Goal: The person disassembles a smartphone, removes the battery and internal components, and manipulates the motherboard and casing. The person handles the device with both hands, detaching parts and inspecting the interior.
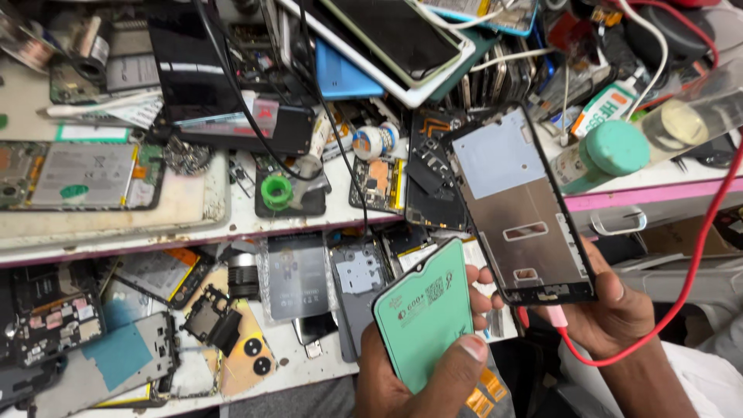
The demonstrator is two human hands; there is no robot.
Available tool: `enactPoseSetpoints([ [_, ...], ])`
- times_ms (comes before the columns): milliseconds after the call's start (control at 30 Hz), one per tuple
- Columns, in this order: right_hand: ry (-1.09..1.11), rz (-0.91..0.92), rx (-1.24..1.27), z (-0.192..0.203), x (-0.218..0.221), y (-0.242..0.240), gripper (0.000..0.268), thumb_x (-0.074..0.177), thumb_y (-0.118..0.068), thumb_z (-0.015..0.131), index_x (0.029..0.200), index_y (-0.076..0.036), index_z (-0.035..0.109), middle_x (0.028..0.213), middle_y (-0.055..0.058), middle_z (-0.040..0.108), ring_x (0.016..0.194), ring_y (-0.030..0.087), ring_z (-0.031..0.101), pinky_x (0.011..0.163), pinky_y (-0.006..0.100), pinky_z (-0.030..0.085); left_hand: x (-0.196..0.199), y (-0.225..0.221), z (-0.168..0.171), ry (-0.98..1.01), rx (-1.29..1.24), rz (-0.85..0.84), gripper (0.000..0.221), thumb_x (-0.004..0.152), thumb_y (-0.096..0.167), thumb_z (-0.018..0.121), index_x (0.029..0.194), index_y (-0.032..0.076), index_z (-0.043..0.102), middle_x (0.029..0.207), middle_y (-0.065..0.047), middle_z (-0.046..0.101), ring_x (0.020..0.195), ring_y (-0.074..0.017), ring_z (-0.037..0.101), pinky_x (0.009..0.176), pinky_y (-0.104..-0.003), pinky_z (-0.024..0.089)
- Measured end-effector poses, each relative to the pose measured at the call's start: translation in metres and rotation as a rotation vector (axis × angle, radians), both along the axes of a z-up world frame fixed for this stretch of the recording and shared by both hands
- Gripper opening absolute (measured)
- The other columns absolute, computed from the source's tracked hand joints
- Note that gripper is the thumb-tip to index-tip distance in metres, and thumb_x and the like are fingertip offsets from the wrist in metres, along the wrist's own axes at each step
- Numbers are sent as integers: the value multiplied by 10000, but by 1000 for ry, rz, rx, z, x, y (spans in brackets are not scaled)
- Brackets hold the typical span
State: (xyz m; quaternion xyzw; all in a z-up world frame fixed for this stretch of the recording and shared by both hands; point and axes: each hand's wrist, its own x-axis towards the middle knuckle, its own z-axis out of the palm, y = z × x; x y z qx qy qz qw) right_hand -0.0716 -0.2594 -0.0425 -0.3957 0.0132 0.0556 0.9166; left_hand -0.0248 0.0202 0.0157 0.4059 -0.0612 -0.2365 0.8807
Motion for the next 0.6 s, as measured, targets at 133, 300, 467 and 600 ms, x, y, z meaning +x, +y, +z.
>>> enactPoseSetpoints([
  [133,51,9,117,1,1,1,977,856,-350,860,1543,101,331,1425,426,490,1287,525,528,1006,625,457,-6,-4,-7,130,-23,-23,561,797,111,724,1322,-77,664,1029,-178,737,995,-228,719,966,-408,588],
  [300,2,92,241,1,11,8,918,949,-391,767,1566,94,291,1499,371,424,1325,573,469,1025,665,447,17,-12,-51,344,-350,-264,573,796,137,769,1300,-80,605,1014,-218,712,904,-321,721,776,-505,617],
  [467,-28,76,303,8,25,24,805,1031,-433,621,1575,50,275,1538,355,388,1324,569,478,993,633,486,19,12,-78,357,-178,-247,688,708,113,831,1321,-31,554,975,-199,682,870,-355,725,750,-591,656],
  [600,-63,2,284,11,33,30,754,1096,-463,542,1602,35,286,1531,359,386,1302,569,499,967,601,523,29,18,-90,420,-234,-244,748,706,218,814,1361,7,523,990,-219,668,858,-376,733,741,-630,670],
])
